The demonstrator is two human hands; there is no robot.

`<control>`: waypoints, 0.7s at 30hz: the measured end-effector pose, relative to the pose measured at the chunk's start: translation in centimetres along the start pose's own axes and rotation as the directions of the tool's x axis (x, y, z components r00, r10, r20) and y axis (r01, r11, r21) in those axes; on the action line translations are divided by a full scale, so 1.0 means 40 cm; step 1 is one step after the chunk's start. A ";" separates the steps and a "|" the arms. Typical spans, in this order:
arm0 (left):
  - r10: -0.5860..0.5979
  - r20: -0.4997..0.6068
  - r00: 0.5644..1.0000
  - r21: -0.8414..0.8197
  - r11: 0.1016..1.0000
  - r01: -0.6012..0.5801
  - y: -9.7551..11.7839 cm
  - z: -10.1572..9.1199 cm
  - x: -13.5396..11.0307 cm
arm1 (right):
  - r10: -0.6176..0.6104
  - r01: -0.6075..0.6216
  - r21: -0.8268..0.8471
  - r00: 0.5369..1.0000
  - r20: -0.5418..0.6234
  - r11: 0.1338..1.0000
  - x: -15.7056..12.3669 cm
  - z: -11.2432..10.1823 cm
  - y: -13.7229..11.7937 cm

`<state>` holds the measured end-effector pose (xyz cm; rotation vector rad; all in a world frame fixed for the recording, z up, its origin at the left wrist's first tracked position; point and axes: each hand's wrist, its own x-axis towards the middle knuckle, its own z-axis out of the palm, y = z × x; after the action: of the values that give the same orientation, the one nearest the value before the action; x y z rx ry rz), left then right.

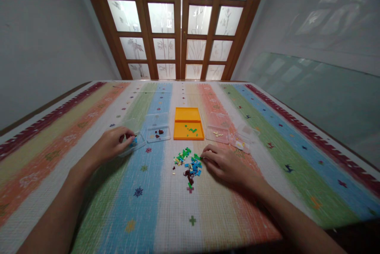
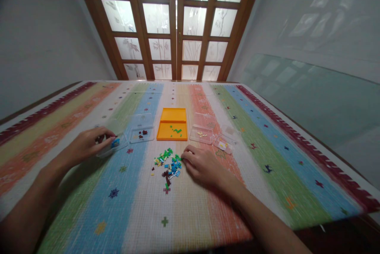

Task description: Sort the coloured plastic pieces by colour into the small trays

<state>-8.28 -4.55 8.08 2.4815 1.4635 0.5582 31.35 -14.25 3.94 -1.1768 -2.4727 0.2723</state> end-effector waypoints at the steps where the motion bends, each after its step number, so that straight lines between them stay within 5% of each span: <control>1: -0.010 -0.035 0.999 -0.019 1.000 0.009 0.015 -0.002 0.000 | -0.003 0.003 -0.003 1.000 0.000 1.000 0.000 -0.001 -0.001; 4: -0.004 -0.083 0.997 -0.102 0.995 -0.005 0.075 0.018 -0.001 | -0.006 0.006 -0.005 1.000 0.004 1.000 0.001 -0.003 -0.002; 11: 0.281 0.141 0.949 -0.252 0.937 -0.240 0.211 0.165 -0.017 | 0.003 -0.003 -0.004 1.000 0.007 1.000 0.002 -0.002 -0.003; 15: 0.321 0.182 0.930 -0.229 0.933 -0.277 0.226 0.205 -0.028 | 0.005 -0.005 -0.015 1.000 0.006 1.000 0.004 -0.002 -0.003; 21: 0.314 0.168 0.934 -0.234 0.934 -0.271 0.218 0.199 -0.033 | 0.007 -0.007 -0.018 1.000 0.007 1.000 0.003 -0.001 -0.004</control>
<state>1.43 -9.85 3.74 2.5158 0.9145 0.4626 31.18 -14.26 4.04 -1.1933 -2.4824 0.2573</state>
